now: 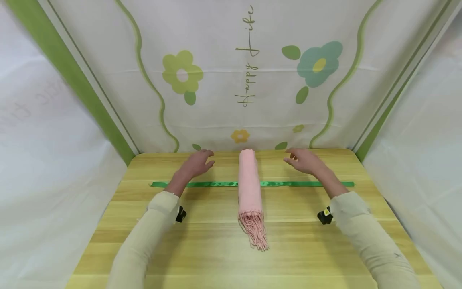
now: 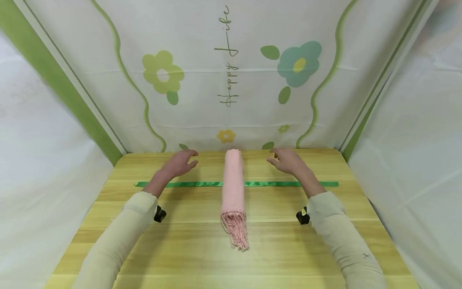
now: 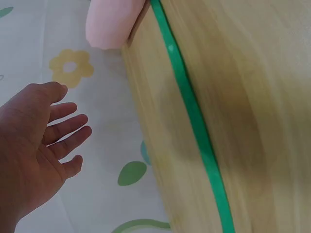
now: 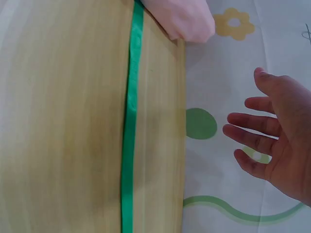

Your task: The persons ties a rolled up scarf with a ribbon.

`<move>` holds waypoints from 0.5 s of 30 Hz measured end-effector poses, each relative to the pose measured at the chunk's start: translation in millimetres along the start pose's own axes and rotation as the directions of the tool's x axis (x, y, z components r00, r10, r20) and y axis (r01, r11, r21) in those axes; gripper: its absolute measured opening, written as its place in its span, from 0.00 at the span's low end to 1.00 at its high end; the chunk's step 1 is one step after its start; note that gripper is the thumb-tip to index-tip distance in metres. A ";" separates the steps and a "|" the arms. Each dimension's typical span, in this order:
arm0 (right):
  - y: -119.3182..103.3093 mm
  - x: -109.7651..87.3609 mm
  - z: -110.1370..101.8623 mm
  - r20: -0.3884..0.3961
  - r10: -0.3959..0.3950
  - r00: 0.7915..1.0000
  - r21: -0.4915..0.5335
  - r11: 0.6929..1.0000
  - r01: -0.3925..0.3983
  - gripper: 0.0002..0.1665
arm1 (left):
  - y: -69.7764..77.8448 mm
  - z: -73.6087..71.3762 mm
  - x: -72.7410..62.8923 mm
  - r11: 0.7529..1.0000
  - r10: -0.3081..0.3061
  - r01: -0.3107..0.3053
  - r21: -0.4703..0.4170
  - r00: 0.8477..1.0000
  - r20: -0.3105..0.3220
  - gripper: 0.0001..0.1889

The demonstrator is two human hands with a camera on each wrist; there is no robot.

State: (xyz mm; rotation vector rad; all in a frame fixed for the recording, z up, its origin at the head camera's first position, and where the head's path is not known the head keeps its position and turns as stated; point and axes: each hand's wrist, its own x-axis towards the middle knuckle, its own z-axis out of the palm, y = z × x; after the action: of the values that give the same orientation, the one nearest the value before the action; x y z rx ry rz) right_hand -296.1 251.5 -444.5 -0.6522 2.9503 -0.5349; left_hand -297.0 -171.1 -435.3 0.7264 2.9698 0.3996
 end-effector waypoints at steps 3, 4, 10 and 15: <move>-3.2 0.4 9.6 0.035 -0.035 0.999 0.010 0.999 0.034 0.29 | -0.4 9.8 -0.3 1.000 0.024 -0.024 -0.001 1.000 0.011 0.22; -3.6 0.4 13.0 0.045 -0.047 0.998 0.011 0.999 0.046 0.28 | -0.6 13.3 0.1 0.999 0.033 -0.033 0.001 0.999 0.012 0.22; -4.3 1.2 35.9 0.110 -0.103 0.989 0.026 0.995 0.101 0.27 | 0.6 35.5 1.3 0.998 0.066 -0.065 -0.027 0.997 0.046 0.22; -10.8 2.4 56.3 0.131 -0.122 0.984 0.073 0.991 0.113 0.24 | 8.0 56.7 0.8 0.998 0.066 -0.064 -0.027 0.994 0.090 0.21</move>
State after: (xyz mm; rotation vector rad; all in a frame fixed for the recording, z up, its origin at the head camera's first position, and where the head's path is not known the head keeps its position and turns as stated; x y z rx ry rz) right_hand -285.9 223.3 -493.4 -0.8243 2.7689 -0.5694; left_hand -287.6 -150.6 -487.8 0.8177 2.8582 0.3937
